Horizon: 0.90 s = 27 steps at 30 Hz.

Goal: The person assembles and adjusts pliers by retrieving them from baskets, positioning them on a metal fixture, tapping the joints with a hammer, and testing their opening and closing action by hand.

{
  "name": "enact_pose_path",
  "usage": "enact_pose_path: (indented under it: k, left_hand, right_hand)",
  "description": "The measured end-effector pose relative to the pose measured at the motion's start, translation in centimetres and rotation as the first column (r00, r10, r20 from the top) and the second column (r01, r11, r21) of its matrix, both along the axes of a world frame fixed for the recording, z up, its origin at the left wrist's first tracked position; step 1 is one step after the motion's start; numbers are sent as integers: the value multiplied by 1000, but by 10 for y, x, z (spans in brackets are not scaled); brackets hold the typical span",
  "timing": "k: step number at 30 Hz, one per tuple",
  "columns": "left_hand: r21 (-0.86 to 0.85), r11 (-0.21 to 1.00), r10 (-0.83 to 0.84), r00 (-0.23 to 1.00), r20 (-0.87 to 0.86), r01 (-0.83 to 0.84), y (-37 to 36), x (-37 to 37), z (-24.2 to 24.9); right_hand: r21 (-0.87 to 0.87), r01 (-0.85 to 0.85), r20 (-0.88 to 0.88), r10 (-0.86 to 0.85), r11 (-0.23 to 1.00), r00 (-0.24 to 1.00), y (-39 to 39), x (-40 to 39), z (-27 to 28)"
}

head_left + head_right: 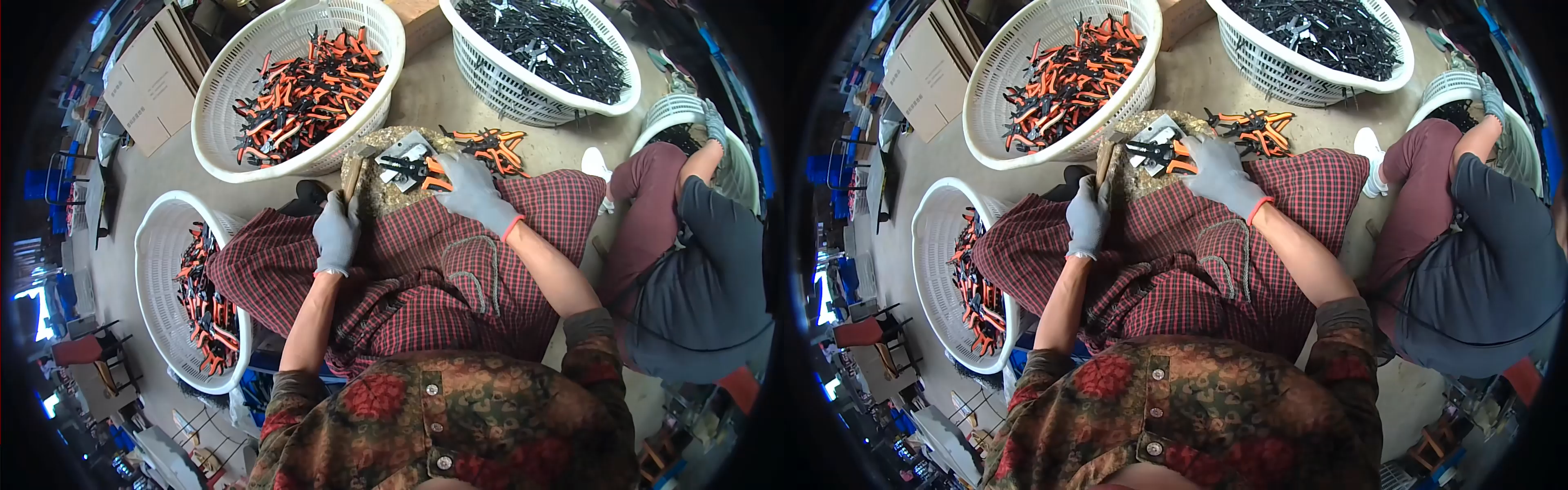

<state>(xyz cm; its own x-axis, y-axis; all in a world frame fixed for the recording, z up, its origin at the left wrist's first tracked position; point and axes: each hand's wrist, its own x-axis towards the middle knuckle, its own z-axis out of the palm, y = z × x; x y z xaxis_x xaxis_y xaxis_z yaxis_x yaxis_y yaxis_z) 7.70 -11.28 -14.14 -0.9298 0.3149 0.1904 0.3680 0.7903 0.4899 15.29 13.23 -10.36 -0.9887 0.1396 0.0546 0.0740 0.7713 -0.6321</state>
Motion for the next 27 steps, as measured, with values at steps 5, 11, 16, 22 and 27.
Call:
enact_pose_path:
  k: [5,11,16,22,27]
  left_hand:
    - [-240,971,14,999,37,-4,23,5,2]
    - [742,669,-486,785,384,52,42,8,36]
    - [920,292,-866,338,370,-261,45,50,122]
    - [891,344,-849,307,431,-297,33,54,129]
    - [874,319,-823,350,447,-365,26,54,131]
  right_hand:
    - [-969,31,-8,158,-243,987,-24,29,41]
    - [-831,-23,-139,168,-555,976,-51,53,62]
    - [-859,54,-126,313,-509,941,-54,61,61]
    - [-878,41,-181,410,-477,894,-61,65,61]
    - [-871,111,-185,529,-479,828,-64,64,56]
